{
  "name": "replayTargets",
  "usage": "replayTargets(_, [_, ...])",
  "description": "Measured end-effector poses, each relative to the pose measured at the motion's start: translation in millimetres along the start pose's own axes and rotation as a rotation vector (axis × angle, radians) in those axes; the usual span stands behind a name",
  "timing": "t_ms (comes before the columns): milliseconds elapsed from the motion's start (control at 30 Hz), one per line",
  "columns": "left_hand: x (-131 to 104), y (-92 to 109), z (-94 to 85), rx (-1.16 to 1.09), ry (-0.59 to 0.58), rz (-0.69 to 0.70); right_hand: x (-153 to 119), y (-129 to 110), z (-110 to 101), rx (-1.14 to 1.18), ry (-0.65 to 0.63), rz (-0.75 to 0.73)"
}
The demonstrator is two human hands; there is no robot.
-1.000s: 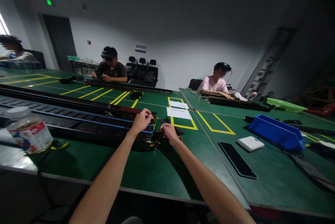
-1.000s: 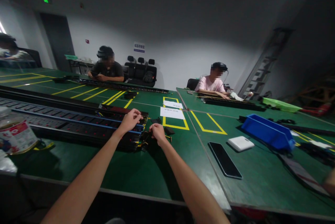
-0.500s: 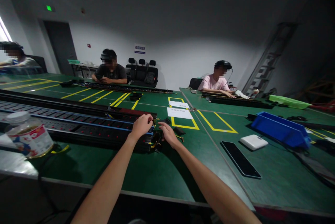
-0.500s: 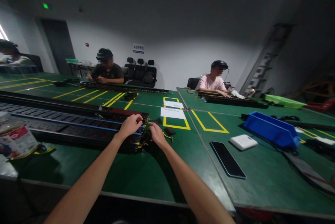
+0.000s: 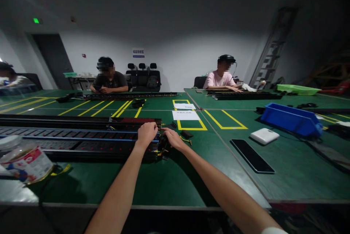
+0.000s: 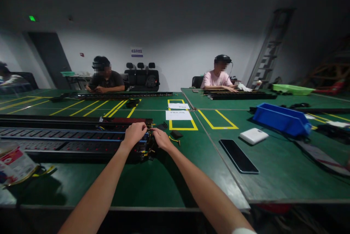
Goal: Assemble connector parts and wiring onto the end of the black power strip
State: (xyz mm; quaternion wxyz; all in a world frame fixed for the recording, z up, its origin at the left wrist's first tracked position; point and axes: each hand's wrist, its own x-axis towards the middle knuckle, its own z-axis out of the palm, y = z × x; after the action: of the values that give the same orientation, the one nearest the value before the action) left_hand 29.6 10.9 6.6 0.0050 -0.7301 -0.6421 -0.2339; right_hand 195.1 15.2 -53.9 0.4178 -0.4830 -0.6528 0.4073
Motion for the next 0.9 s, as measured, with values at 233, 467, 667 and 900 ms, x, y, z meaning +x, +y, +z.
replayTargets(233, [3.8,8.0,-2.6,0.082,-0.037,-0.001,3.3,3.6,0.6,0.067,-0.011,0.005])
replayTargets(467, [4.8,9.8,-1.9,0.118,-0.064,-0.013,3.9,2.1,1.7,-0.021,0.003,0.011])
replayTargets(667, [2.4,7.8,0.5,0.142,-0.054,0.033,2.6,-1.2,1.1,-0.092,0.016,0.005])
replayTargets(900, [1.9,8.3,0.2,0.117,-0.057,-0.053,1.4,-4.0,0.4,-0.1,0.024,0.027])
